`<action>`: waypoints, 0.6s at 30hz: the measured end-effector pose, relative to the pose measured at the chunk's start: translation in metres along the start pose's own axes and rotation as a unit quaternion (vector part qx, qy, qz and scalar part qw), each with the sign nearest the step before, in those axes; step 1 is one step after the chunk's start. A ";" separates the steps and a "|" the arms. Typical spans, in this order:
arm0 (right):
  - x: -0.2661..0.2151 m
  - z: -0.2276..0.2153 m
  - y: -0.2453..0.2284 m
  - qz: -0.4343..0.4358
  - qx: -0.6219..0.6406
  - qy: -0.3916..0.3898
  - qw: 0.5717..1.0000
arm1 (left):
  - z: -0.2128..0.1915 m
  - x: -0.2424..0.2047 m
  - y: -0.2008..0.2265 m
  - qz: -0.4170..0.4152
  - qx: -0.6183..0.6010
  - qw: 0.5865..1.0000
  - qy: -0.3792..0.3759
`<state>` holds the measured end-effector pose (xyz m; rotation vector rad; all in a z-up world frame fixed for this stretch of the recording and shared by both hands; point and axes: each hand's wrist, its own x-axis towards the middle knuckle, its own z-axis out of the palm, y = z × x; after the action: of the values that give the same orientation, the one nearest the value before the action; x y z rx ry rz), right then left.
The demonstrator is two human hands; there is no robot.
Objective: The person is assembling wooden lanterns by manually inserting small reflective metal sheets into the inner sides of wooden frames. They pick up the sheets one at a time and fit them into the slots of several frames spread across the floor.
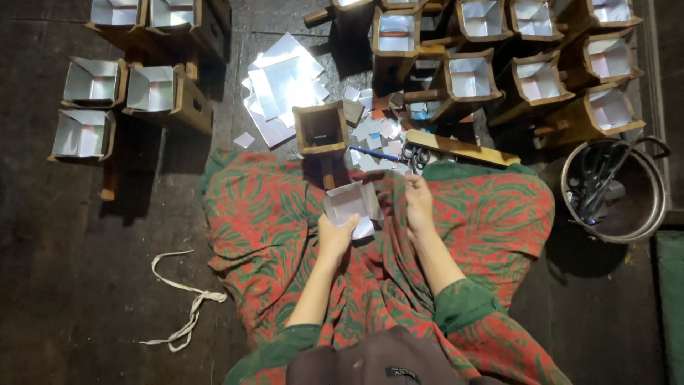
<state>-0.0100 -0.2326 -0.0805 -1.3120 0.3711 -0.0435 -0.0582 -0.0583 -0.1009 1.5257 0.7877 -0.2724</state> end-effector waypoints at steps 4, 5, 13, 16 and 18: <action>-0.001 0.011 0.006 -0.017 -0.048 -0.076 0.996 | 0.003 -0.013 -0.001 0.004 0.074 0.997 -0.016; -0.004 0.014 0.004 -0.028 -0.091 -0.059 0.994 | 0.002 -0.026 0.014 0.019 0.043 0.998 -0.036; -0.008 0.020 0.000 -0.053 -0.144 -0.065 0.986 | -0.004 -0.038 0.068 0.182 -0.025 0.983 0.014; -0.008 0.021 0.002 -0.082 -0.163 -0.078 0.980 | 0.001 -0.044 0.069 0.216 -0.009 0.969 0.118; -0.010 0.021 0.002 -0.101 -0.165 -0.081 0.978 | 0.002 -0.052 0.064 0.214 -0.040 0.953 0.210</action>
<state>-0.0133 -0.2100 -0.0755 -1.6672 0.1067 -0.0466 -0.0559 -0.0713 -0.0198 1.6551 0.7597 0.4145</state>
